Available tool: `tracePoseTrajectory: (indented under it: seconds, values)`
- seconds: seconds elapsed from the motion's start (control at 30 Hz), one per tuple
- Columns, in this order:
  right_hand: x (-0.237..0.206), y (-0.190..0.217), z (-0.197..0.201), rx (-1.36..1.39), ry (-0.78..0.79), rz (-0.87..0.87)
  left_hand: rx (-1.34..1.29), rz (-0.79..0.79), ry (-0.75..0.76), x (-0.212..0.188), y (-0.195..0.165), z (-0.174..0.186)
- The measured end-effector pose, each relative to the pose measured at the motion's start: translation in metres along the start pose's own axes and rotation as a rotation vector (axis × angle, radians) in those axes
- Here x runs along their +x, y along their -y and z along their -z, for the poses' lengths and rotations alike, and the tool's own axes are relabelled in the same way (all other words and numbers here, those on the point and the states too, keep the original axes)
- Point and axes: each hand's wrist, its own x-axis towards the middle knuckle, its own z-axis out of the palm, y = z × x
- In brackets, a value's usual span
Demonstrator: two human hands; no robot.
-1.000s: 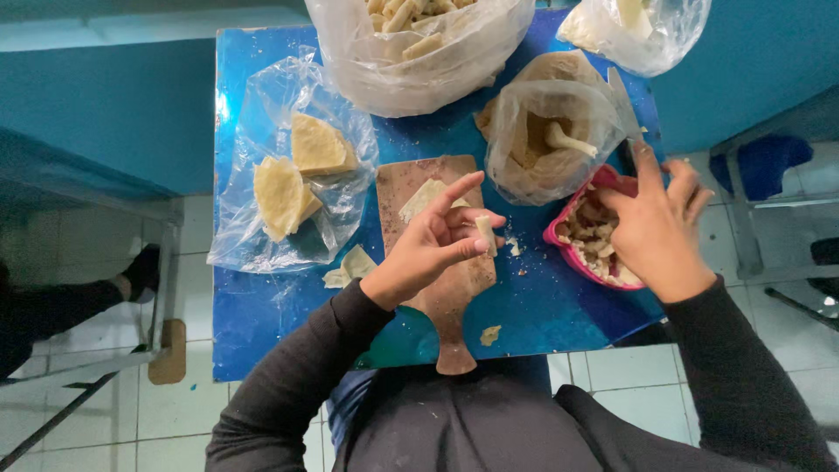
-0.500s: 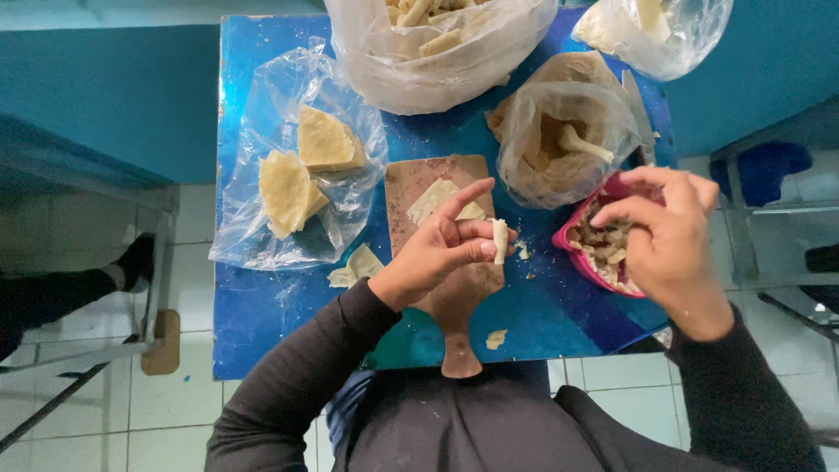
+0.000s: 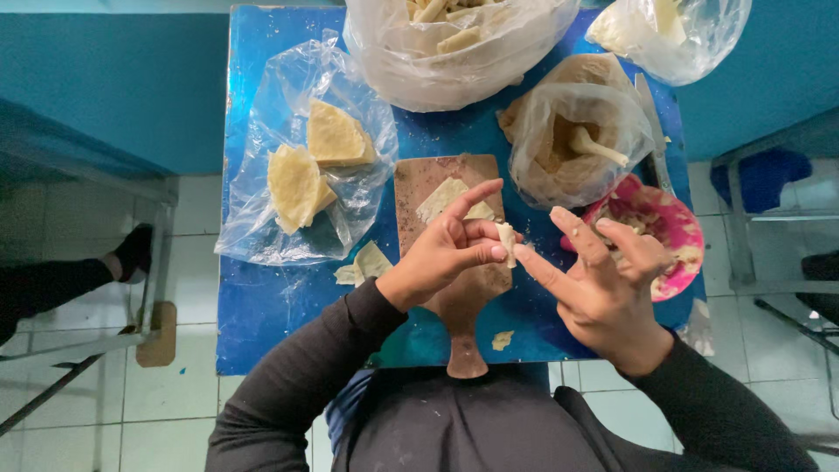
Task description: The person picks up flat pale food pieces from plastic bags and arranges them in overlapping rows on a wooden paddle board. They tear larger pieces by hand, place broken scraps into a pink bowl, and occasionally use a spoon to move pieces.
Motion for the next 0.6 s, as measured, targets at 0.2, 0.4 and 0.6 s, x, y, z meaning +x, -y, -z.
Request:
tracePoseTrajectory:
  seconds: [0.2, 0.4, 0.6]
  values:
    - [0.001, 0.001, 0.000, -0.032, 0.020, -0.005, 0.014, -0.030, 0.017, 0.000, 0.004, 0.001]
    - [0.005, -0.008, 0.011, 0.138, -0.008, -0.184, 0.021, -0.010, -0.041, 0.001, 0.000, 0.003]
    - [0.023, -0.059, -0.008, 0.165, 0.025, -0.501, 0.275, -0.260, -0.100, 0.009, -0.046, -0.006]
